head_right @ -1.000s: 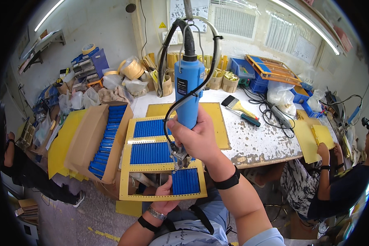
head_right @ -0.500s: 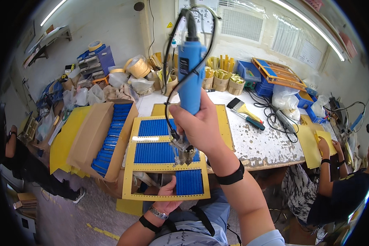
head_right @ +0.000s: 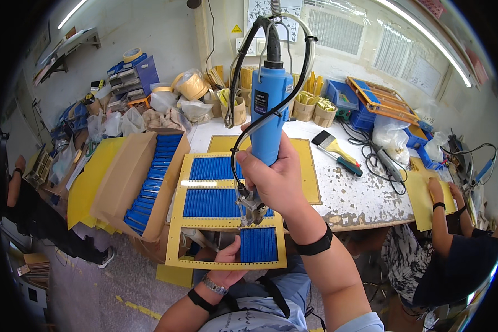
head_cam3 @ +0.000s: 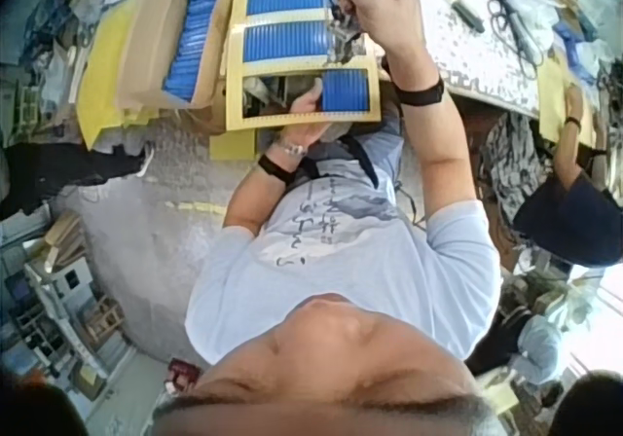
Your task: The recorder is assembling cylindrical battery cells into a yellow frame using an electric screwdriver.
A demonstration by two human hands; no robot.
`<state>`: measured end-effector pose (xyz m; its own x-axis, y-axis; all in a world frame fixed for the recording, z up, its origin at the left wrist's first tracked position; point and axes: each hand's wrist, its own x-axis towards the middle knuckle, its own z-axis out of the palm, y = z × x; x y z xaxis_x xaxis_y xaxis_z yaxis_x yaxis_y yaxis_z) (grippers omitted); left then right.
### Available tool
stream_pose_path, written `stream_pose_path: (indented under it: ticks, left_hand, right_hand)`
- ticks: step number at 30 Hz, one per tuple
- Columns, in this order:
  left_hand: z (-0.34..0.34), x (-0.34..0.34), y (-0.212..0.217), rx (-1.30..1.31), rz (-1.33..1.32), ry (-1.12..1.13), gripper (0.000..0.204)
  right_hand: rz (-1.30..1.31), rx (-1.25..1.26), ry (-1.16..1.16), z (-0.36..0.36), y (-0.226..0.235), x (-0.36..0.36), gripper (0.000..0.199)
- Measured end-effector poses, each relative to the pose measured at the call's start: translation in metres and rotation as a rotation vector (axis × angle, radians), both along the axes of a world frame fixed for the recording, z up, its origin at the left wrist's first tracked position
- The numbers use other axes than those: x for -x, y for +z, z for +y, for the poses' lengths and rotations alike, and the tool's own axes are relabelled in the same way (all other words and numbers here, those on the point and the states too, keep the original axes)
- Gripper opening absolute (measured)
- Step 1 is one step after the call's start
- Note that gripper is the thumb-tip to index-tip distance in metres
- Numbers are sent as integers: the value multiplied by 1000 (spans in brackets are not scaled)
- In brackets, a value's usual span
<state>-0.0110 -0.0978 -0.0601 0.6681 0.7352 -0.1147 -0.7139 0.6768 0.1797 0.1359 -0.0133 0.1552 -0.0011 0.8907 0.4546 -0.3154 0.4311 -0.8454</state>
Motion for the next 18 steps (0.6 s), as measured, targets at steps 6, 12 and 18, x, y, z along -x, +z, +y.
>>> stream_pose_path:
  ticks: [6,12,18]
  left_hand:
    - [-1,1,9,10,98,12,49]
    - [-1,3,7,-25,91,7,49]
    - [2,4,-3,20,13,-2,48]
  right_hand:
    - [16,39,13,-1,-8,-2,28]
    - [24,34,56,-1,-10,0,27]
    - [-50,19,-7,11,20,1,41]
